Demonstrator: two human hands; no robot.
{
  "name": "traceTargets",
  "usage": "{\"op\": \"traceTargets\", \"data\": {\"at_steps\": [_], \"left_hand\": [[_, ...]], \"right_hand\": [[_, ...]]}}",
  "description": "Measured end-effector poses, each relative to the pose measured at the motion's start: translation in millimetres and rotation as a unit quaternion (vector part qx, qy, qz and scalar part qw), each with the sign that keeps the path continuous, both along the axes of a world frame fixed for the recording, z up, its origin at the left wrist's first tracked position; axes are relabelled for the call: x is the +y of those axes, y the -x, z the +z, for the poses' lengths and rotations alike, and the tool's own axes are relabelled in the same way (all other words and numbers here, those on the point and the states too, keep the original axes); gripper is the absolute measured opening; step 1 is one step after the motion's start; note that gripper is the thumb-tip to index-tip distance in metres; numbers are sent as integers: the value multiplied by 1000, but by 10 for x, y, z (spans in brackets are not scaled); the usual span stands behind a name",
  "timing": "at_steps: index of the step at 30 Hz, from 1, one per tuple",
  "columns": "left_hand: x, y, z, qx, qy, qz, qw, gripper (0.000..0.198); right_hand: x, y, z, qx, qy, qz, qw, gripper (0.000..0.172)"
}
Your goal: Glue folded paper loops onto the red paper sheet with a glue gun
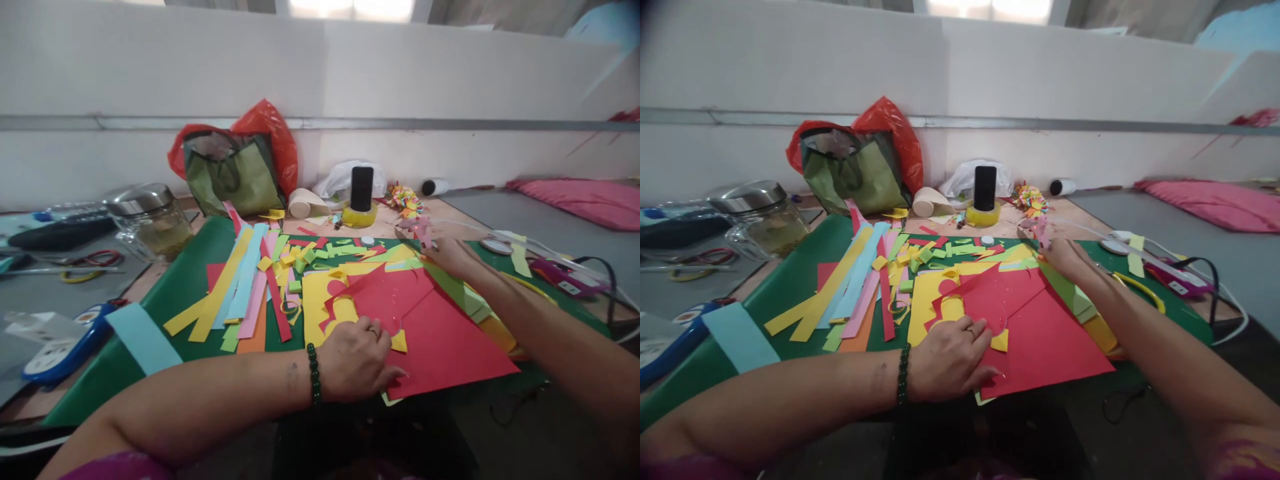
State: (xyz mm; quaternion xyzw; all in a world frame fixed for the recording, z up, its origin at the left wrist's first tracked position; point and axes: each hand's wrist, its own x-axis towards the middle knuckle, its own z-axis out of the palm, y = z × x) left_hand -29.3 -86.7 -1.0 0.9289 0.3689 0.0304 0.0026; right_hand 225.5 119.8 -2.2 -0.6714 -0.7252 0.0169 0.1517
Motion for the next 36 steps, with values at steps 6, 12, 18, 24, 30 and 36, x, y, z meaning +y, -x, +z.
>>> {"op": "traceTargets", "data": {"at_steps": [6, 12, 18, 24, 30, 36], "left_hand": [[12, -8, -46, -14, -13, -16, 1000, 53], [22, -2, -55, -39, -9, -12, 999, 46], [24, 17, -53, -43, -11, -8, 999, 46], [33, 9, -49, -35, -3, -2, 999, 42], [25, 12, -15, -34, 6, 5, 999, 39], [4, 23, 7, -31, 7, 16, 999, 45]], "right_hand": [[-635, 303, 223, -149, 46, 6, 988, 22], [-752, 1298, 381, 34, 38, 320, 946, 28], [-247, 2182, 248, 84, 98, 349, 928, 40], [-112, 2316, 113, 107, 113, 308, 939, 33], [-181, 2160, 259, 187, 88, 283, 937, 6], [-487, 1799, 486, 286, 101, 292, 907, 5]]}}
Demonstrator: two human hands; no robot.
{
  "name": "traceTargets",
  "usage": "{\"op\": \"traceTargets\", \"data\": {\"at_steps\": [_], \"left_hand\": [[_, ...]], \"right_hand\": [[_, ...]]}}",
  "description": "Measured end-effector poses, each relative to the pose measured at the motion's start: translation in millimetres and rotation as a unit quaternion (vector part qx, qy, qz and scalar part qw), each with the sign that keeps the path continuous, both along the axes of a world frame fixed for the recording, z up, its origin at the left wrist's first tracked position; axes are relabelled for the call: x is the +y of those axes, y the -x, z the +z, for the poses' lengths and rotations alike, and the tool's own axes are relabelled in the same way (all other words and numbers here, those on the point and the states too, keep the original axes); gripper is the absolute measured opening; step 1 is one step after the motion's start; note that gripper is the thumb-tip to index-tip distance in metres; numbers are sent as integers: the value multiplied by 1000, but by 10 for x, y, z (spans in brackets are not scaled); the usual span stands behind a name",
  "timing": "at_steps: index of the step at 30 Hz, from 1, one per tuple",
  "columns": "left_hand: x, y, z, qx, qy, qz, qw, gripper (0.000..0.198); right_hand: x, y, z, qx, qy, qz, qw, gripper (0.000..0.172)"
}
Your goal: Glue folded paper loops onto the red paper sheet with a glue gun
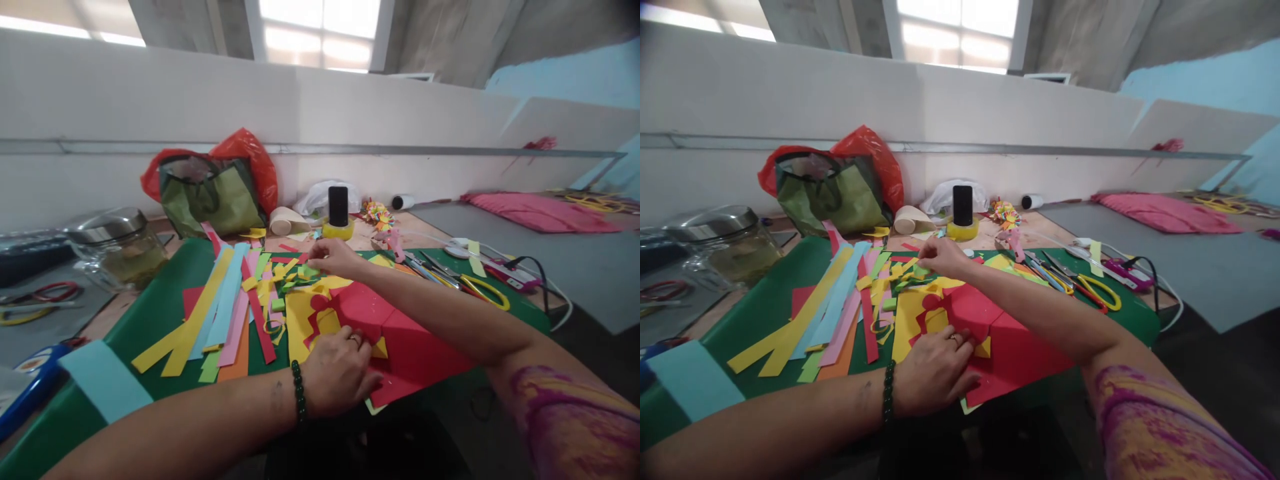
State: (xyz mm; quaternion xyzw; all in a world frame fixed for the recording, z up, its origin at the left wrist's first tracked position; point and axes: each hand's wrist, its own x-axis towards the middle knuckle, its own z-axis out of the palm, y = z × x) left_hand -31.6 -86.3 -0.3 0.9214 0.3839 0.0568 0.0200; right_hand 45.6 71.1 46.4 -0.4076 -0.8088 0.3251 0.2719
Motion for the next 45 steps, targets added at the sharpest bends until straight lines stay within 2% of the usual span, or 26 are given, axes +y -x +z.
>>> {"op": "traceTargets", "data": {"at_steps": [2, 5, 8, 12, 14, 17, 18, 20, 22, 25, 27, 31, 35, 39, 41, 43, 45], "left_hand": [[-4, 1, 16, -2, 0, 6, 1000, 49], [4, -2, 36, 14, 3, 3, 1000, 45], [13, -9, 26, 7, 1, -2, 1000, 37], [19, 3, 21, -63, -14, -13, 998, 27], [62, 39, 59, -129, -36, -2, 991, 22], [246, 142, 146, -264, -51, 96, 958, 13], [337, 187, 167, -296, -51, 136, 944, 16], [533, 280, 181, -305, -47, 184, 933, 35], [702, 361, 157, -305, -18, 191, 933, 42], [839, 435, 101, -314, 42, 167, 934, 17], [861, 453, 90, -311, 56, 162, 935, 11], [860, 489, 153, -244, -14, 220, 944, 12], [915, 611, 213, -121, -118, 299, 939, 17], [1015, 767, 228, -17, -124, 337, 933, 22], [1040, 813, 256, -27, -137, 350, 926, 23], [1016, 811, 298, -101, -180, 343, 916, 33], [928, 745, 321, -200, -230, 269, 914, 37]], "right_hand": [[-194, -204, 27, 36, 19, 12, 999, 8], [-486, -509, 4, 82, 33, 20, 996, 12], [-645, -713, -73, 98, 47, -5, 994, 16], [-565, -802, -173, 106, 49, -55, 992, 16], [-468, -805, -192, 109, 59, -65, 990, 16], [-372, -795, -179, 109, 79, -64, 989, 18], [-364, -787, -168, 107, 85, -59, 989, 19], [-378, -757, -146, 106, 92, -47, 989, 21], [-412, -704, -128, 113, 91, -35, 989, 22], [-448, -607, -102, 138, 82, -22, 987, 22], [-440, -571, -71, 155, 68, -23, 985, 23], [-391, -686, 52, 203, 58, -50, 976, 26], [-443, -1039, 202, 262, 64, -100, 958, 32], [-617, -1384, 218, 302, 94, -143, 938, 32], [-706, -1469, 130, 285, 132, -152, 937, 32], [-775, -1484, -10, 241, 171, -149, 944, 33], [-816, -1446, -167, 194, 191, -140, 952, 32]]}}
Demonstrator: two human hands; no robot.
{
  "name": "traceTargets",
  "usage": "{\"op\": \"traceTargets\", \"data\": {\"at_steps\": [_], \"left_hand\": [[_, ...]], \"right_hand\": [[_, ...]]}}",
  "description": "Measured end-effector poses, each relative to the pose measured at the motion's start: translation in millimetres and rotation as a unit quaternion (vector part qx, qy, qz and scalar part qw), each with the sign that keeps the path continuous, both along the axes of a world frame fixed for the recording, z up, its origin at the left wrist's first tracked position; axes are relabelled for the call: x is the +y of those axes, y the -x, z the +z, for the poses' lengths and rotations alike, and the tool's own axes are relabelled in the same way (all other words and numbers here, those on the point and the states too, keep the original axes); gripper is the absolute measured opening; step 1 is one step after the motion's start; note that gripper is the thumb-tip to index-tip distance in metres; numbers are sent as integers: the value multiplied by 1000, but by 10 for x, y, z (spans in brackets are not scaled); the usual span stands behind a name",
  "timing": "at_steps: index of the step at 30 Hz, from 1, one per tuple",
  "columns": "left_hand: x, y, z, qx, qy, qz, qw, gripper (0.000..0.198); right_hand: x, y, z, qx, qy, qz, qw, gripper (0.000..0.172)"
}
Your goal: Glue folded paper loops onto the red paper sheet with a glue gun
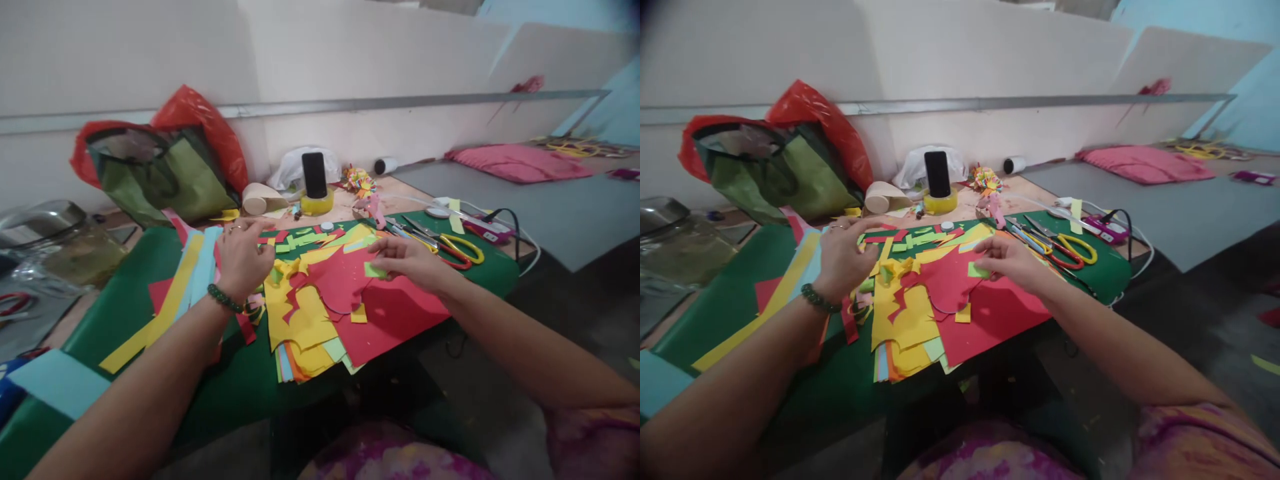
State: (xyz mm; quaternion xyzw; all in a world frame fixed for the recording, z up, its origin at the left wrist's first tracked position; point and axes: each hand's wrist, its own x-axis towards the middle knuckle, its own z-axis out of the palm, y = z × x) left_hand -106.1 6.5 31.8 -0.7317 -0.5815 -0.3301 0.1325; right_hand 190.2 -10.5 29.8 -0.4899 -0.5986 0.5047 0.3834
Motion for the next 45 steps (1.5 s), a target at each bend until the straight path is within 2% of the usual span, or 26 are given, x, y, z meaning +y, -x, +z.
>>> {"op": "traceTargets", "data": {"at_steps": [2, 4, 5, 7, 10, 13, 24, 34, 45], "left_hand": [[-143, -129, -29, -5, -60, -158, 986, 34], [-305, -291, -114, 52, -22, -318, 947, 33], [-378, -371, -167, 85, 20, -367, 926, 31], [-485, -503, -269, 121, 87, -406, 902, 23], [-540, -597, -351, 138, 155, -398, 893, 24], [-529, -604, -355, 152, 184, -394, 888, 29], [-536, -609, -334, 164, 204, -395, 881, 25], [-541, -612, -335, 151, 216, -390, 882, 21], [-518, -647, -373, 134, 220, -392, 883, 28]], "right_hand": [[-14, 60, -138, -30, 5, 17, 999, 30], [-11, 115, -239, -45, 20, 33, 998, 28], [-9, 137, -276, -49, 31, 41, 998, 27], [-9, 167, -328, -56, 48, 51, 996, 26], [-30, 188, -369, -70, 41, 55, 995, 24], [-57, 199, -386, -90, 25, 54, 994, 24], [-78, 240, -413, -178, -24, 56, 982, 23], [-79, 241, -402, -190, -34, 67, 979, 24], [-128, 257, -385, -238, -60, 60, 967, 27]]}}
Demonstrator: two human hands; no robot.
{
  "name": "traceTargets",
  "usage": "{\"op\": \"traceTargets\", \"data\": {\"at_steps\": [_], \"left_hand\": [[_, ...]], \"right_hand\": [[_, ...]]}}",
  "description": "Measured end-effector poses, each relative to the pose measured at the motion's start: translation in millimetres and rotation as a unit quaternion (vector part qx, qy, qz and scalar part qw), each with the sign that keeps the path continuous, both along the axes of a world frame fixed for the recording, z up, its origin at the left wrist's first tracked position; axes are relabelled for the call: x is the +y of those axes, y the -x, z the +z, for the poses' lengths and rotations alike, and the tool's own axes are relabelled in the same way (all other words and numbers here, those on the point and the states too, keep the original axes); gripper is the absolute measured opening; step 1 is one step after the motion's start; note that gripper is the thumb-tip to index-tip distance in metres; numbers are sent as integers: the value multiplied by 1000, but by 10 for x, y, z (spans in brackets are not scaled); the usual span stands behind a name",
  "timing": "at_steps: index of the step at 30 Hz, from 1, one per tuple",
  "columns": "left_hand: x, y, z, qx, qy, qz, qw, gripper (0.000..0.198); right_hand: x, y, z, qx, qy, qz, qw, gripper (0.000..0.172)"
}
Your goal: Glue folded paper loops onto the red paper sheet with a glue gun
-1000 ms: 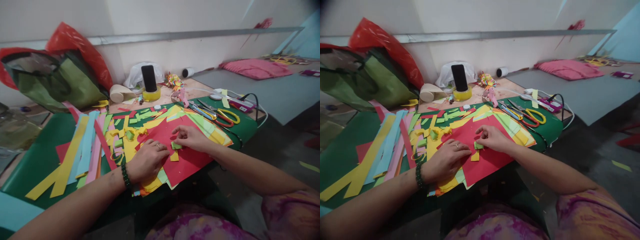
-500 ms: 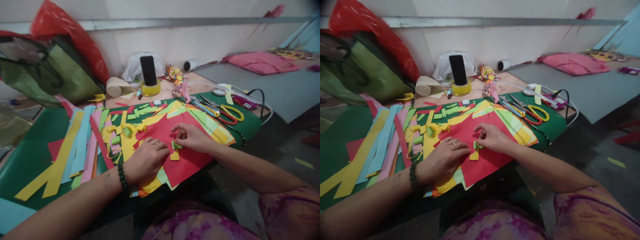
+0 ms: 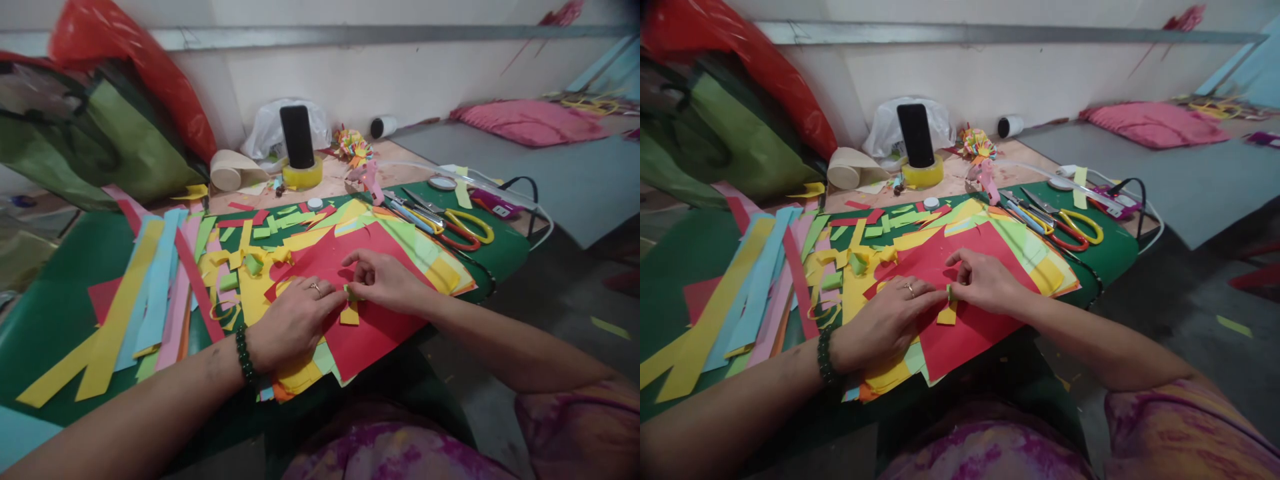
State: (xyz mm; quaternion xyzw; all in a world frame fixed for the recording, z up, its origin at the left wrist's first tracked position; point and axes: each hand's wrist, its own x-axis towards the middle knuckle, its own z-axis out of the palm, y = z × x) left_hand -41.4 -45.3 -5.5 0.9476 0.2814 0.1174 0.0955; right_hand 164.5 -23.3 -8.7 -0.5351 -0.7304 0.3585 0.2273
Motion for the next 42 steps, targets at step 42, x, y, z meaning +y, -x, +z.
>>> {"op": "traceTargets", "data": {"at_steps": [42], "left_hand": [[23, -74, 19, 30, 25, 13, 999, 26]], "right_hand": [[-14, -7, 18, -48, -26, 27, 998, 35]]}}
